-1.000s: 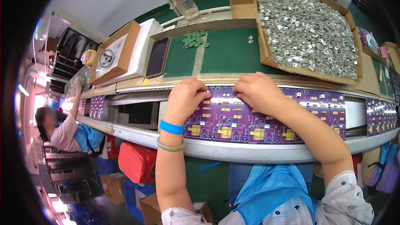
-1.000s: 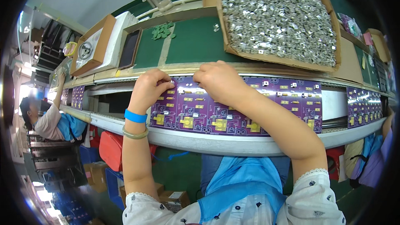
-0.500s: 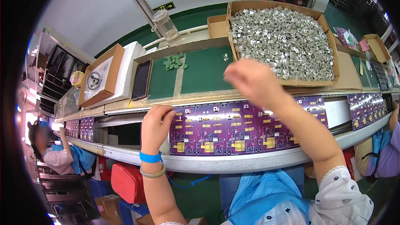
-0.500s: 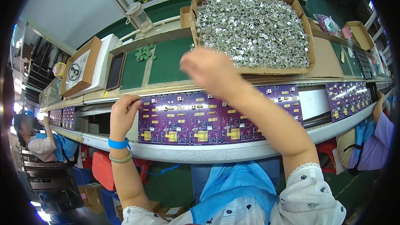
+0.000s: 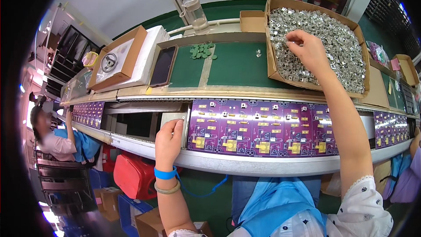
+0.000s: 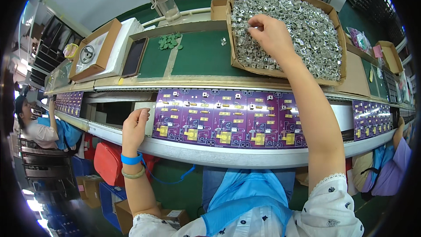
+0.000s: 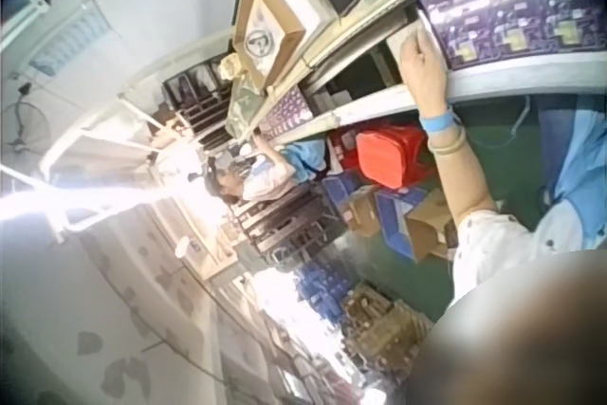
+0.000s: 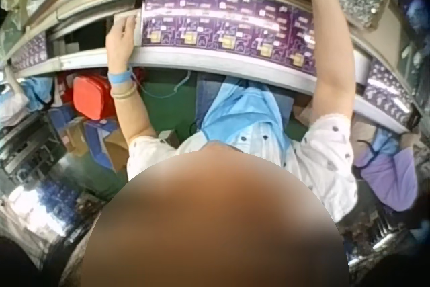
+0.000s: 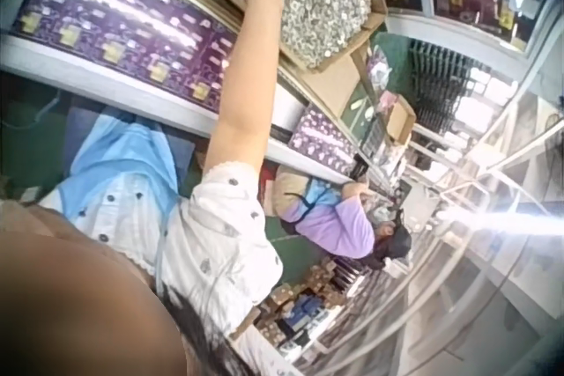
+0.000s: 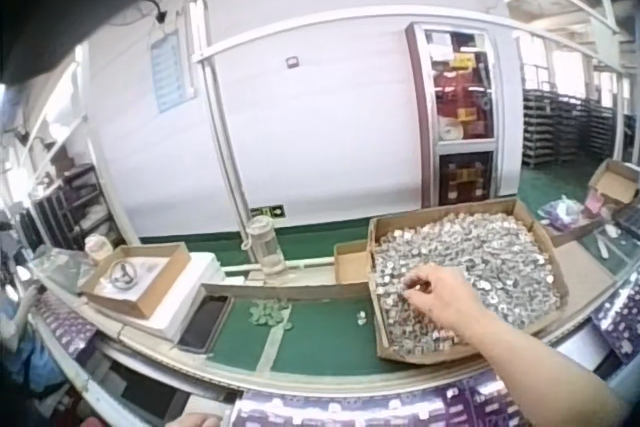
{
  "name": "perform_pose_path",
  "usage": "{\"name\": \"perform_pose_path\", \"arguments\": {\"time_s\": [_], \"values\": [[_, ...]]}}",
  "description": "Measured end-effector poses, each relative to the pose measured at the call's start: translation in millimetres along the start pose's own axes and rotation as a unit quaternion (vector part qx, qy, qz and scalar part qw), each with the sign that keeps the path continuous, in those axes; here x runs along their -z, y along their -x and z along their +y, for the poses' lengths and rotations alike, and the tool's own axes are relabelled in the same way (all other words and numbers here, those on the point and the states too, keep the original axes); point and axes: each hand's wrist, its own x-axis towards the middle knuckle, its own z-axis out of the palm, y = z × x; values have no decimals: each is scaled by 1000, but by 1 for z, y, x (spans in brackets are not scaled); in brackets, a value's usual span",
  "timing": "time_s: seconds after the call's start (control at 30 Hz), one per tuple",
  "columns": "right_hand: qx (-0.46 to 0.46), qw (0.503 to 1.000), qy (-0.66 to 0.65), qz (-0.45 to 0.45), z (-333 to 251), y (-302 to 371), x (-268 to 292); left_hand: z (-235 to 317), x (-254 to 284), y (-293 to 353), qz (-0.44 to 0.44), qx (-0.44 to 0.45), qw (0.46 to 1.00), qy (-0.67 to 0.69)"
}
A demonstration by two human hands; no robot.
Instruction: The person places small silver components onto purple circuit boards on a conveyor belt. They pick components from a nearby box and press them into designated spots on the boards, repeating this process as the boards move along the line.
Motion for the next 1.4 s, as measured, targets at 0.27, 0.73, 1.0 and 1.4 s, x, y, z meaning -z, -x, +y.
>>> {"name": "perform_pose_path", "arguments": {"time_s": [0.27,0.73,1.0,1.4], "values": [[92,996,10,0,12,15,11,-4,-6,6,0,2,1000,31],[127,987,75,-65,-4,45,29,-7,-9,8,0,-2,1000,25],[103,989,90,-57,-6,55,25,1,-5,11,-16,16,999,24],[142,984,99,-31,-37,65,42,5,-6,13,-7,-6,1000,14]]}}
